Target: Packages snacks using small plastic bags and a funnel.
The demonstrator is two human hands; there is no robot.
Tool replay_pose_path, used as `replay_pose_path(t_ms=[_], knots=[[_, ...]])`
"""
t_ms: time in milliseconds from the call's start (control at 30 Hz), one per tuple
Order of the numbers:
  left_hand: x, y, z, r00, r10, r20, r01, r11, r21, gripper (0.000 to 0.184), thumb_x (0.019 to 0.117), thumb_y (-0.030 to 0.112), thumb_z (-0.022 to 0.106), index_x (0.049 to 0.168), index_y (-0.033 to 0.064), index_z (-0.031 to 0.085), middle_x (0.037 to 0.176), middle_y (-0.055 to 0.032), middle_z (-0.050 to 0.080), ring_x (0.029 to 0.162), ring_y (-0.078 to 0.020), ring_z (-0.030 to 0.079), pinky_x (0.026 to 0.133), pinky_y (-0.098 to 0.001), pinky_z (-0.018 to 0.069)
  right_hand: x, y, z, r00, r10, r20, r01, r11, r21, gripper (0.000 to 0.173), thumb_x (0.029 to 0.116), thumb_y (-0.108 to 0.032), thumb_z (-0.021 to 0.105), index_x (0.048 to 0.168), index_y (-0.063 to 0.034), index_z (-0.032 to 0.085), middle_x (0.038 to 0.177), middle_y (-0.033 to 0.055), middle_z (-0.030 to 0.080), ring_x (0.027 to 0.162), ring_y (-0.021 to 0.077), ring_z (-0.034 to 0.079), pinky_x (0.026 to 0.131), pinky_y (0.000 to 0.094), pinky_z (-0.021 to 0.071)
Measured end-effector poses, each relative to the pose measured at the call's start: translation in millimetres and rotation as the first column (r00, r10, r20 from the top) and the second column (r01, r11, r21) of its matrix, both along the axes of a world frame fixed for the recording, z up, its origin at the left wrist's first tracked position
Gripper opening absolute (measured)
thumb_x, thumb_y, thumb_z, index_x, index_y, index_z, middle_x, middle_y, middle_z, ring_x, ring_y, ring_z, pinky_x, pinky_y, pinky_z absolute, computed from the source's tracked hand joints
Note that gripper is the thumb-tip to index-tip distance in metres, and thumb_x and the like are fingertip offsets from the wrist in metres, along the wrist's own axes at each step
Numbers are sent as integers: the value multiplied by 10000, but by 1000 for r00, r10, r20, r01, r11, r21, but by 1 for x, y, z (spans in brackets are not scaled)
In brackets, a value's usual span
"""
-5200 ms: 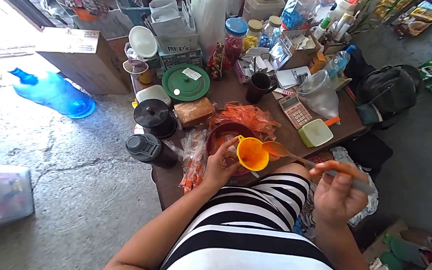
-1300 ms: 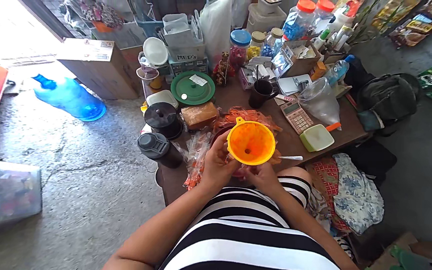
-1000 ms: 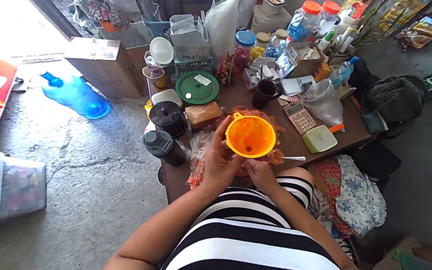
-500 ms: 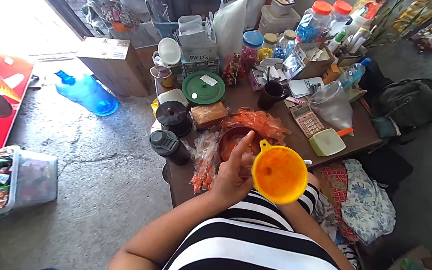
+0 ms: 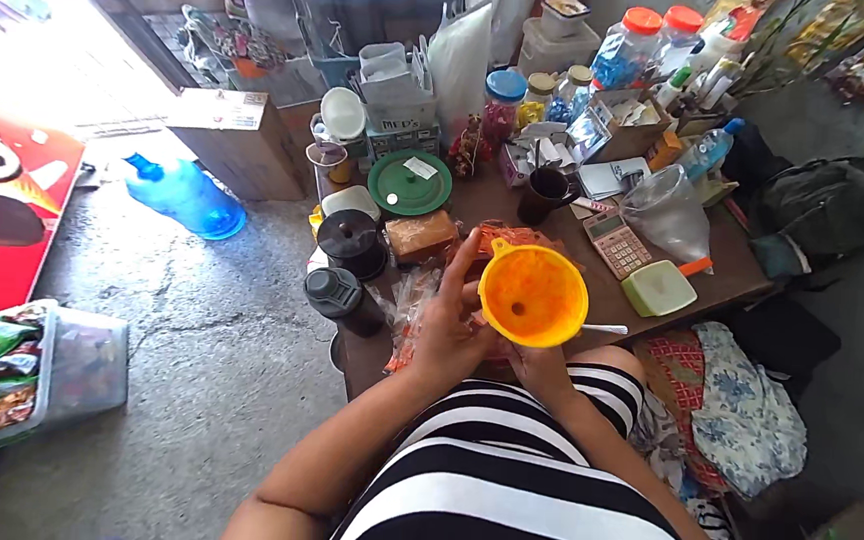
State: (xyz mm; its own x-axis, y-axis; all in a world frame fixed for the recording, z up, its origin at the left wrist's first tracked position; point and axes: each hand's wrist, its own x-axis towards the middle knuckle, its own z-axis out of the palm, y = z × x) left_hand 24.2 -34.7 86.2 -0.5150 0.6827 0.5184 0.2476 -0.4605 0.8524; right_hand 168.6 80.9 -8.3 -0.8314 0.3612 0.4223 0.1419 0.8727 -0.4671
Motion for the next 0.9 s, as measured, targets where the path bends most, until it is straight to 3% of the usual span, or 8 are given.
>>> replay_pose_path(t_ms=[100,167,267,367,533,633,733,900], knots=[[-8,2,4,1000,-13,9,13,999,-52,944,854,-73,734,1615,73,195,1216,-81,709,1081,-159,708,952,-350,598,-1,7,16,985,40,167,10,957,-291,436,969,-341,651,1232,0,718,1136,222,702,1049,399,649,888,546,525],[-10,2,2,999,-29,17,30,995,-93,935,862,-63,737,1613,77,199,1197,-77,716,1069,-156,713,940,-346,603,-6,8,37,991,77,112,-15,882,-471,592,913,-404,702,1294,47,650,1302,269,605,1205,394,569,1025,534,465],[-8,6,-2,997,-65,31,69,991,-117,909,871,-63,726,1609,67,213,1191,-77,719,1053,-150,720,934,-343,607,-15,7,66,991,47,-129,-110,829,-548,372,898,-265,721,1104,44,711,1087,129,724,1082,143,659,983,331,521],[-6,9,1,997,-78,14,79,991,-104,893,860,-92,700,1605,49,226,1163,-81,726,1020,-140,725,918,-333,607,-23,11,74,970,55,-238,-194,766,-612,144,898,-57,664,995,47,688,928,-13,735,928,-77,667,881,143,550],[-9,10,18,997,-67,-35,63,992,-109,888,854,-101,701,1599,49,243,1103,-61,738,958,-102,726,863,-283,611,-24,14,58,966,175,-191,-257,750,-610,197,992,-90,581,1021,47,720,983,40,748,949,-34,673,898,162,538],[-9,11,23,995,-90,-31,87,993,-82,911,838,-132,696,1601,49,232,1161,-93,721,992,-138,731,879,-311,617,-21,10,53,971,186,-147,-237,810,-536,258,1026,-151,558,947,31,723,863,16,710,851,-60,627,841,139,504],[-10,15,28,993,-98,-62,95,994,-46,924,825,-133,704,1597,27,222,1163,-112,710,981,-148,732,874,-322,622,-17,9,46,974,196,-117,-228,835,-500,304,1053,-177,523,1014,51,720,841,42,689,807,-22,615,827,166,504],[-11,18,40,989,-120,-86,118,993,-29,917,831,-132,704,1594,3,214,1062,-101,709,914,-126,724,848,-305,620,-12,9,37,982,171,-78,-187,861,-473,321,1063,-183,508,1118,46,726,954,99,735,911,68,667,907,245,517]])
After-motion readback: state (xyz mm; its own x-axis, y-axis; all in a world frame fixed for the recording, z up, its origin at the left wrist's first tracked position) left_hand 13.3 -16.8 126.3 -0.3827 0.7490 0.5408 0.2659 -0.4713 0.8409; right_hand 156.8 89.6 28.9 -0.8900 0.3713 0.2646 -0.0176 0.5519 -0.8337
